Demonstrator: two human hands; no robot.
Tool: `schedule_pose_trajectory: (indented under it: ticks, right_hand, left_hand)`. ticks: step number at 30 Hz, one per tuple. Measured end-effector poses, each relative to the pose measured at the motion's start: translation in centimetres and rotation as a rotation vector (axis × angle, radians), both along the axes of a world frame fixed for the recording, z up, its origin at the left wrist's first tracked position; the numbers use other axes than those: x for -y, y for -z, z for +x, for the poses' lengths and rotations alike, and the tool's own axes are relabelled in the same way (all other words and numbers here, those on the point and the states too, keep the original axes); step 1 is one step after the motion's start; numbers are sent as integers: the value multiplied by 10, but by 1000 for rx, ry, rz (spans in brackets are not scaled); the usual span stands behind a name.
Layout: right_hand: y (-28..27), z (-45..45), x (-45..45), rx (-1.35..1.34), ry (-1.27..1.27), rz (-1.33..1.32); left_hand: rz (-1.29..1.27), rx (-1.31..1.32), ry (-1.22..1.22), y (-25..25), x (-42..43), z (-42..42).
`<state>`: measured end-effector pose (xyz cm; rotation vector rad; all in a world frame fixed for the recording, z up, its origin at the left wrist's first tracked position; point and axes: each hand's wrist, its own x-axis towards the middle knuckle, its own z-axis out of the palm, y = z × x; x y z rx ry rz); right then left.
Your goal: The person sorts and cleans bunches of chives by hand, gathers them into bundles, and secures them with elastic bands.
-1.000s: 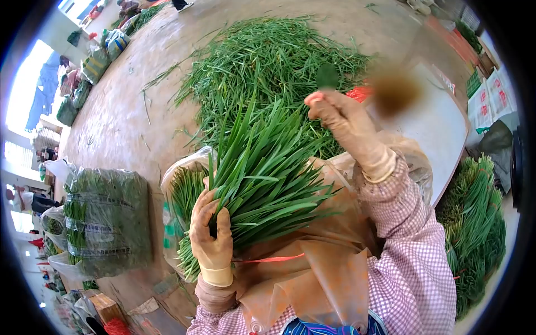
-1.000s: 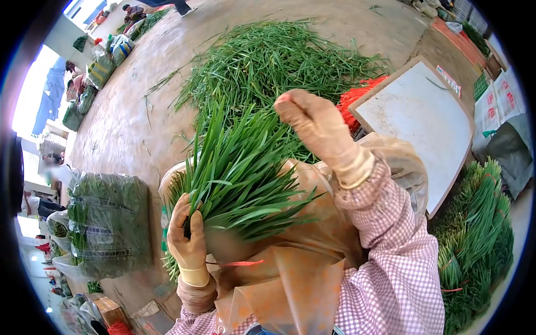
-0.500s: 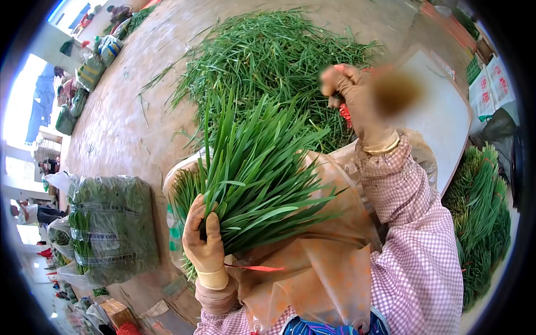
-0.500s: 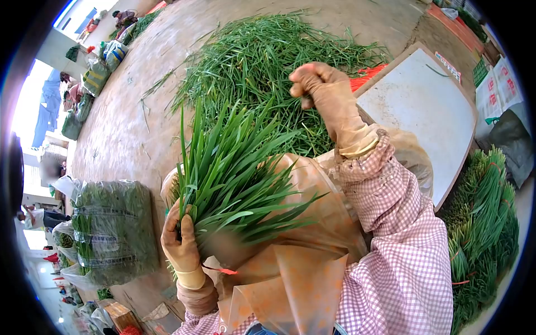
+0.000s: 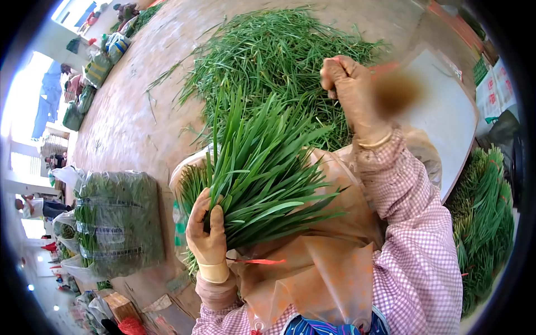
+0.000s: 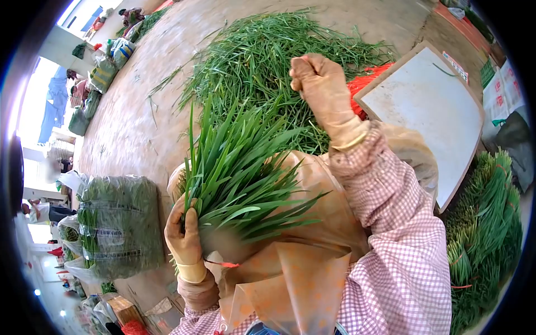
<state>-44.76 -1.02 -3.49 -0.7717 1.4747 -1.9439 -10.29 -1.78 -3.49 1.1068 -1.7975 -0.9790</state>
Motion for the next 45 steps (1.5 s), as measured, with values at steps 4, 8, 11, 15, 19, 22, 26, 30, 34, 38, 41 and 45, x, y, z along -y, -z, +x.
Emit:
schedule_pose_trajectory:
  ticks: [4,8,11,15,19,22,26,30,34,38,41,45]
  right_hand:
    - [-25,32,-32,-445,49,-117]
    - [-49,93,-82,-1231,-453,-209]
    - [-11,145,-69,-1578,-325,72]
    - [12,162,-66,-1563,-395,345]
    - [20,152,-66,-1630,-439,337]
    - [32,142,-66,-1607,-430,359]
    - [36,111,-51,-1515,-298,144]
    - [75,53,-56,-926,-336,532]
    - [14,35,-60,-729,6,261]
    - [-55,106,-72,-1169,-478,-162]
    - [-64,175,-49,-1660,-644,22]
    - [-1,154,-28,-1664,-546,360]
  left_hand:
    - [32,-2,6,-4,5,4]
    - [15,251,190,-36,18,2]
    - [-545,598,250,-60,28,-20]
    - [-475,708,317,-47,53,-34]
    - [194,561,187,-23,87,-26]
    - [481,89,129,-13,83,-16]
    - [710,-331,55,-13,71,-7]
    - [847,-467,-58,-9,64,0]
    - [582,-253,-165,18,62,3]
    - [538,-194,-63,13,57,-7]
    - [427,-151,-147,1,46,-2]
    - [642,-527,-43,5,49,15]
